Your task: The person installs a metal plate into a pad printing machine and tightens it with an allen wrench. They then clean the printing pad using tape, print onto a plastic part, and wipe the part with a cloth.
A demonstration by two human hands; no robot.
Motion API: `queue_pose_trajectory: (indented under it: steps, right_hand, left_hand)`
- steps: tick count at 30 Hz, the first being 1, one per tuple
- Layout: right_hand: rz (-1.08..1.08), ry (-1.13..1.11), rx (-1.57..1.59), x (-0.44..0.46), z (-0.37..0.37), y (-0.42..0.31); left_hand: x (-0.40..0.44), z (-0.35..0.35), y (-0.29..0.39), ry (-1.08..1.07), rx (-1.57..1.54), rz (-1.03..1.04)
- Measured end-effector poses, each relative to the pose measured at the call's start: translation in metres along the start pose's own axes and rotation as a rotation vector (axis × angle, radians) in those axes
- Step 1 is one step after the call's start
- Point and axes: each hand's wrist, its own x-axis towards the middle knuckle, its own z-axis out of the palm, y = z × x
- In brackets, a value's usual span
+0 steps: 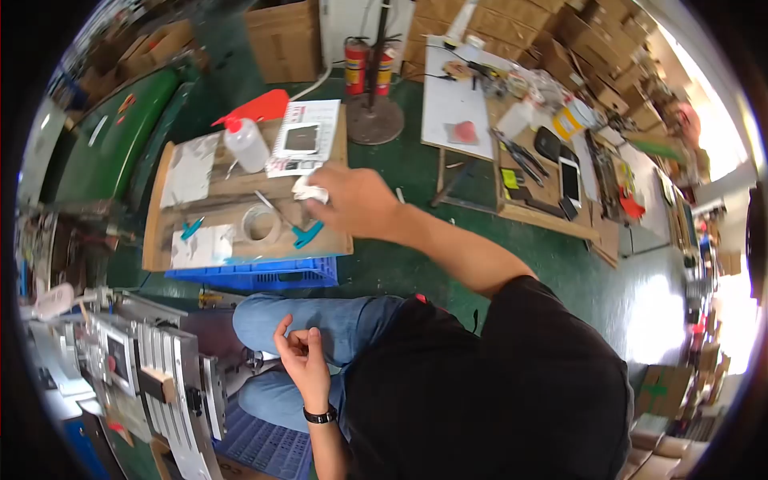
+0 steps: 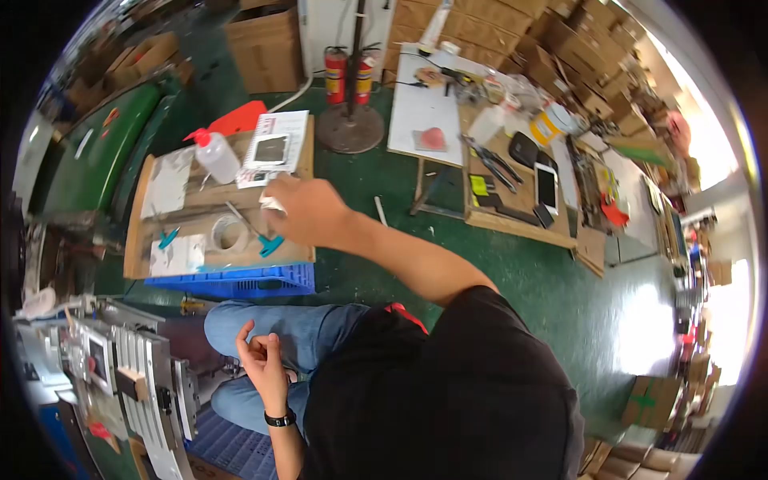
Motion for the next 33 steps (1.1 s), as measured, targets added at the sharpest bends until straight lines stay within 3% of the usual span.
queue_pose_trajectory:
  steps: [1,3,5,8,13,15,18,21,23,25,26,28,31,33]
  right_hand:
    - [0.158,-0.091,-0.093,-0.011,-0.034,0.008]
    - [0.206,-0.021,-0.223,-0.049,-0.081,0.053]
    - [0.413,-0.072,-0.412,-0.087,-0.128,0.084]
    - [0.888,-0.203,-0.572,-0.133,-0.204,0.124]
    - [0.896,-0.099,-0.879,-0.171,-0.207,0.183]
    - [0.942,-0.252,-0.729,-0.135,-0.163,0.169]
    - [1.063,-0.289,-0.783,-0.137,-0.183,0.106]
    - [0.862,-0.297,-0.685,-0.164,-0.203,0.127]
    - [0.765,-0.258,-0.623,-0.177,-0.212,0.153]
    - [0.677,-0.223,-0.546,-0.189,-0.221,0.173]
    - [0.664,-0.217,-0.539,-0.176,-0.214,0.155]
    - [0.506,-0.078,-0.018,-0.143,-0.189,0.118]
    - [0.287,-0.202,0.372,-0.086,-0.142,0.038]
    - [0.168,-0.291,0.856,-0.04,-0.087,-0.058]
  left_hand:
    - [0.004,0.002,0.001,-0.031,0.03,0.018]
    - [0.007,0.009,0.002,-0.069,0.088,0.054]
    - [0.012,0.012,0.001,-0.09,0.089,0.058]
    - [0.013,0.025,0.0,-0.105,0.085,0.071]
    - [0.001,0.033,0.009,-0.12,0.152,0.103]
    - [-0.021,0.001,0.002,-0.002,0.207,0.148]
    - [-0.037,-0.012,0.025,-0.015,0.246,0.264]
    - [-0.054,-0.031,0.055,-0.018,0.28,0.555]
    - [-0.077,-0.075,0.079,0.134,0.396,0.726]
    - [-0.103,-0.13,0.099,0.53,0.587,0.82]
    - [-0.108,-0.158,0.105,0.631,0.644,0.709]
    - [-0.097,-0.206,0.124,0.774,0.752,0.642]
    - [-0.078,-0.254,0.122,0.755,0.847,0.509]
    - [-0.074,-0.275,0.123,0.641,0.963,0.326]
